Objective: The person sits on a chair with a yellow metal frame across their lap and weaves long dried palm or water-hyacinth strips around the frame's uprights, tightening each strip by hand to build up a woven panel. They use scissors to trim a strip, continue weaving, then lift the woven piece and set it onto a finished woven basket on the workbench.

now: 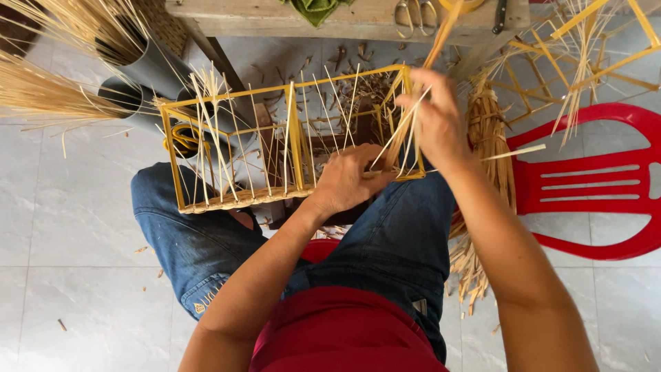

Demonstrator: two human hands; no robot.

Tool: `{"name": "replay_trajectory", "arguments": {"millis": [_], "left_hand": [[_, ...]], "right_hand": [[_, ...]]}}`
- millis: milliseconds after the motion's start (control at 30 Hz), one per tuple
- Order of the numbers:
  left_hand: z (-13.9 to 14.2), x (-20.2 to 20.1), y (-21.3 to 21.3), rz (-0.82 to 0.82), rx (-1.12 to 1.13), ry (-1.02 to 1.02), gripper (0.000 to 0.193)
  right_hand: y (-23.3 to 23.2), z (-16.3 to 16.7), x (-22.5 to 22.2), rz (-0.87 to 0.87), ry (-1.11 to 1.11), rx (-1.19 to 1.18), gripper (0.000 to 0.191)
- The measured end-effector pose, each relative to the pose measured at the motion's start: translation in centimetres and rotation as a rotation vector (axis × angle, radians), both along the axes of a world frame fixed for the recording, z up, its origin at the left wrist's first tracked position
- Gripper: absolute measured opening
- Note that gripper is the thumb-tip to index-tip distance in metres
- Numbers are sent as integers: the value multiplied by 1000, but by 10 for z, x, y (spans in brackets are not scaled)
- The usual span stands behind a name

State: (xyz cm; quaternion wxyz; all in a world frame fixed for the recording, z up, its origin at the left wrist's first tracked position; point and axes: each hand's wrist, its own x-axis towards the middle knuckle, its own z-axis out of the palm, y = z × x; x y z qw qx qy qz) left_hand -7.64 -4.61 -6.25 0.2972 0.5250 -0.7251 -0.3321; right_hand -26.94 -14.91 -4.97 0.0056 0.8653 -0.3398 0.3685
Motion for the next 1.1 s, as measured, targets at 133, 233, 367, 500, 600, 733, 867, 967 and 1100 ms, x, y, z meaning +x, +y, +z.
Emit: {"name": "replay_trajectory", "arguments": {"millis": [133, 233, 367, 500, 600, 733, 867, 967, 1100], "left_hand": [[2, -3, 13, 6, -267, -290, 35], [1, -4, 19, 37, -281, -240, 27], [-2, -4, 19, 31, -331, -223, 31], [-4, -5, 20, 28, -281, -246, 29], [-5, -8, 21, 52, -334, -295, 27], [-4, -12, 23, 77, -388, -342, 27], [-5, -14, 23, 63, -376, -328, 30], [-5, -13, 22, 44, -341, -290, 31], [-1, -5, 22, -36, -287, -211, 33]], "right_hand": [[-8, 29, -12, -88, -47, -100, 22], [5, 50, -19, -17, -125, 29, 19], [17, 54, -13, -22, -329, 729, 13], [20, 40, -8, -135, -231, 926, 18], [20, 29, -10, -42, -380, 907, 17], [19, 22, -10, -59, -396, 903, 15], [20, 21, -7, 33, -443, 975, 15], [22, 22, -5, -1, -375, 974, 16], [22, 20, 0, -59, -332, 1057, 17]]}}
